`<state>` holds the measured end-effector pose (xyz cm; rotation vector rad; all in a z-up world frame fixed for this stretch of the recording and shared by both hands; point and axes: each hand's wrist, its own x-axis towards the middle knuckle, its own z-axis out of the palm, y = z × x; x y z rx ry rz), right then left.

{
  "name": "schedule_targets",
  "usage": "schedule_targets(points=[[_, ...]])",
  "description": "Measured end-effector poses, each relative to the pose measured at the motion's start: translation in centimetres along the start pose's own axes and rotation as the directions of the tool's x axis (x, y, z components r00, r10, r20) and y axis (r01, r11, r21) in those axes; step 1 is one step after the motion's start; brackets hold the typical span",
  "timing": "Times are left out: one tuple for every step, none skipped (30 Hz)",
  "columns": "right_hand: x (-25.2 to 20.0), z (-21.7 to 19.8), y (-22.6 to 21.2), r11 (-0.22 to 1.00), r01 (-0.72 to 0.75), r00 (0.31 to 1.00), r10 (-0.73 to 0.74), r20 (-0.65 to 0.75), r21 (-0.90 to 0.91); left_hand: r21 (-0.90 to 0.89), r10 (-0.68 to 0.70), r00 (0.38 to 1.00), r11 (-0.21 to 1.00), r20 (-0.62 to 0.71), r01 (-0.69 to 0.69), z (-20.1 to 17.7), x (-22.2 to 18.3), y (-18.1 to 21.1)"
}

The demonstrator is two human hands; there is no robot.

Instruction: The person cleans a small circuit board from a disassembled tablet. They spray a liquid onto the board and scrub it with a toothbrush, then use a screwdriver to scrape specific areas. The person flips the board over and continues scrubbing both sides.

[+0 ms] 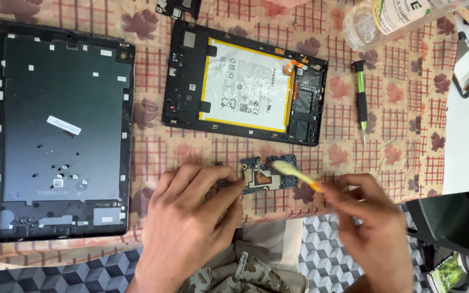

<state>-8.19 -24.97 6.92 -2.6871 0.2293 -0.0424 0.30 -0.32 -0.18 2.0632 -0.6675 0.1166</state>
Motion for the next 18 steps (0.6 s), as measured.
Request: schedule_targets(points=[[0.1, -0.3, 0.3, 0.999, -0.022, 1.0, 0.022, -0.003, -0.037, 0.005, 0.0, 1.0, 1.0, -0.004, 0.0, 0.1, 0.0, 0.0], [0.0, -0.4, 0.6, 0.996, -0.043, 0.999, 0.043, -0.006, -0.074, 0.01, 0.0, 1.0, 1.0, -0.008, 0.0, 0.1, -0.1, 0.0], [-0.3, -0.6, 0.9, 0.991, -0.069, 0.998, 0.069, -0.011, -0.112, 0.013, 0.002, 1.0, 1.0, -0.009, -0.002, 0.2, -0.2, 0.0], [-0.6, -0.5, 1.3, 0.997, -0.016, 1.0, 0.016, 0.007, -0.075, 0.023, -0.004, 1.0, 1.0, -0.02, 0.004, 0.3, -0.3, 0.0], [-1.0, -0.3, 1.6, 0.999, 0.036, 0.999, -0.036, 0.019, -0.036, 0.033, -0.005, 1.0, 0.999, -0.031, 0.006, 0.4, -0.3, 0.0], [-1.3, -0.2, 2.0, 0.996, 0.088, 0.996, -0.088, 0.028, 0.003, 0.043, -0.006, 0.999, 0.999, -0.042, 0.008, 0.5, -0.3, 0.1], [-1.6, 0.1, 2.2, 1.0, 0.027, 1.0, -0.027, 0.016, -0.001, 0.053, -0.012, 0.998, 0.998, -0.055, 0.015, 0.7, -0.2, 0.2], [-1.9, 0.1, 2.3, 0.999, -0.034, 0.999, 0.034, 0.003, -0.004, 0.062, -0.018, 0.998, 0.998, -0.067, 0.022, 0.8, -0.1, 0.2], [-2.0, 0.2, 2.3, 0.996, -0.091, 0.996, 0.091, -0.005, -0.007, 0.073, -0.028, 0.996, 0.997, -0.083, 0.034, 0.9, -0.1, 0.4], [-2.1, 0.2, 2.2, 0.993, -0.118, 0.993, 0.118, -0.001, 0.007, 0.079, -0.023, 0.996, 0.996, -0.091, 0.03, 0.9, -0.2, 0.4], [-2.2, 0.1, 2.0, 0.989, -0.143, 0.99, 0.143, 0.004, 0.021, 0.085, -0.017, 0.995, 0.996, -0.1, 0.026, 0.9, -0.1, 0.5], [-2.4, 0.2, 1.7, 0.985, -0.168, 0.986, 0.168, 0.009, 0.035, 0.091, -0.012, 0.994, 0.996, -0.108, 0.021, 0.8, -0.1, 0.6], [-2.7, 0.2, 1.4, 0.984, -0.153, 0.988, 0.155, -0.005, 0.09, 0.098, -0.011, 0.995, 0.995, -0.102, 0.021, 0.8, 0.0, 0.6], [-2.9, 0.4, 1.1, 0.98, -0.137, 0.99, 0.141, -0.02, 0.144, 0.105, -0.011, 0.995, 0.994, -0.096, 0.021, 0.8, 0.1, 0.7], [-3.2, 0.7, 0.8, 0.973, -0.122, 0.991, 0.131, -0.031, 0.197, 0.111, -0.014, 0.996, 0.994, -0.087, 0.024, 0.7, 0.2, 0.8], [-3.5, 0.9, 0.7, 0.962, -0.129, 0.983, 0.156, -0.094, 0.242, 0.11, -0.018, 0.997, 0.994, -0.072, 0.026, 0.7, 0.3, 0.7], [-3.7, 1.3, 0.6, 0.949, -0.129, 0.973, 0.177, -0.149, 0.287, 0.111, -0.028, 0.998, 0.993, -0.06, 0.035, 0.7, 0.5, 0.8], [-3.9, 1.5, 0.7, 0.935, -0.127, 0.958, 0.202, -0.203, 0.331, 0.112, -0.038, 0.998, 0.993, -0.048, 0.043, 0.6, 0.6, 0.7]])
